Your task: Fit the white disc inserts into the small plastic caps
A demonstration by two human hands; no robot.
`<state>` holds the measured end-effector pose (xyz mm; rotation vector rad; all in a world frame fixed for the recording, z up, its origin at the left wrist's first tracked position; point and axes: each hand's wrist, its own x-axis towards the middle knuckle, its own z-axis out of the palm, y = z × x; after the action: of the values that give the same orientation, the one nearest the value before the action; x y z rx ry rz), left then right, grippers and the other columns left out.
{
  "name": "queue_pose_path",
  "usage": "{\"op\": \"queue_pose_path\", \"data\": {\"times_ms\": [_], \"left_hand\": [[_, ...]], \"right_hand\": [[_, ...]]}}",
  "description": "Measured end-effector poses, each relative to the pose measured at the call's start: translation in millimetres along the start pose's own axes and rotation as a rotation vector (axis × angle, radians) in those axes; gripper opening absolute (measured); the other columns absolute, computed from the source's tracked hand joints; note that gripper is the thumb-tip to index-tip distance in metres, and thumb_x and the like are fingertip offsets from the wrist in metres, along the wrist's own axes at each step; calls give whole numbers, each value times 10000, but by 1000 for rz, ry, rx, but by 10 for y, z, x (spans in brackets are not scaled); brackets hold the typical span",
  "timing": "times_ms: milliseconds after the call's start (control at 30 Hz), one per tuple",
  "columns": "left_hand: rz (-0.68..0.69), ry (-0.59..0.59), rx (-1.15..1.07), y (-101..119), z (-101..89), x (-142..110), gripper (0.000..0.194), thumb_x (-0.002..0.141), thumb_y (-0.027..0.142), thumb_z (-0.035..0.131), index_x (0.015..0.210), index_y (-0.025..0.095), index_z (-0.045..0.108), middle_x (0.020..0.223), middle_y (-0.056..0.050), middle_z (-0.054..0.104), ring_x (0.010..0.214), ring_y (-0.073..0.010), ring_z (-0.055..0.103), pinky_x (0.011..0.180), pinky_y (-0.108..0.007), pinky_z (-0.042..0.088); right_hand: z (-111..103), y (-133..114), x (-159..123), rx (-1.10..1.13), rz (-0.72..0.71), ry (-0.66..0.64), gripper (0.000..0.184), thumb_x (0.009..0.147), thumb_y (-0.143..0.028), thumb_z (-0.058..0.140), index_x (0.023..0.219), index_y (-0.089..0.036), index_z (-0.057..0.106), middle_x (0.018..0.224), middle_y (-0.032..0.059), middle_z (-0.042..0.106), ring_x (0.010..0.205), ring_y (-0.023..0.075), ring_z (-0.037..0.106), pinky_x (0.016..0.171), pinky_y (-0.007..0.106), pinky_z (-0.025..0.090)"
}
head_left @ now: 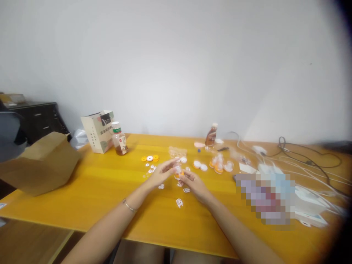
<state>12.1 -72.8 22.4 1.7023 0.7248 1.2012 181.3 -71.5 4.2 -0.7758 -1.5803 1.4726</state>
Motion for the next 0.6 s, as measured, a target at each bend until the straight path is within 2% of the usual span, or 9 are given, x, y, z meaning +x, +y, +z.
{"op": "queue_pose_path", "data": {"times_ms": [133,233,333,433,600], "left_hand": [[-51,155,46,-138,44,36,399,671,270,644,1046,178,540,998,-75,583,908,-177,542,801,-296,431],[-72,183,58,-183,57,36,284,677,270,637,926,152,573,876,-54,603,808,-152,560,766,-280,437],[-42,132,27,-144,53,17,265,714,286,601,939,147,576,863,-61,611,802,-153,564,778,-287,432],[-28,55,-31,-66,47,-4,305,742,319,568,999,156,575,946,-84,612,876,-180,558,811,-306,420],[-54,-70,-151,29,42,-29,384,753,353,550,1092,172,547,1104,-108,563,982,-219,525,829,-317,406]], "right_hand": [[21,-7,13,-16,-7,26,309,656,-359,634,920,-205,587,777,4,600,661,106,518,600,219,404],[34,-14,7,-19,-11,18,316,638,-350,651,911,-206,586,776,2,596,686,115,523,618,228,410],[30,-16,-12,-22,5,-10,263,662,-363,630,866,-200,597,675,-14,562,613,97,494,574,209,388],[22,-2,-34,57,47,-45,249,691,-413,590,781,-181,599,595,-14,518,533,88,451,507,202,348],[32,16,-59,231,70,-103,278,648,-430,629,742,-172,585,607,-5,514,524,87,439,501,208,333]]}}
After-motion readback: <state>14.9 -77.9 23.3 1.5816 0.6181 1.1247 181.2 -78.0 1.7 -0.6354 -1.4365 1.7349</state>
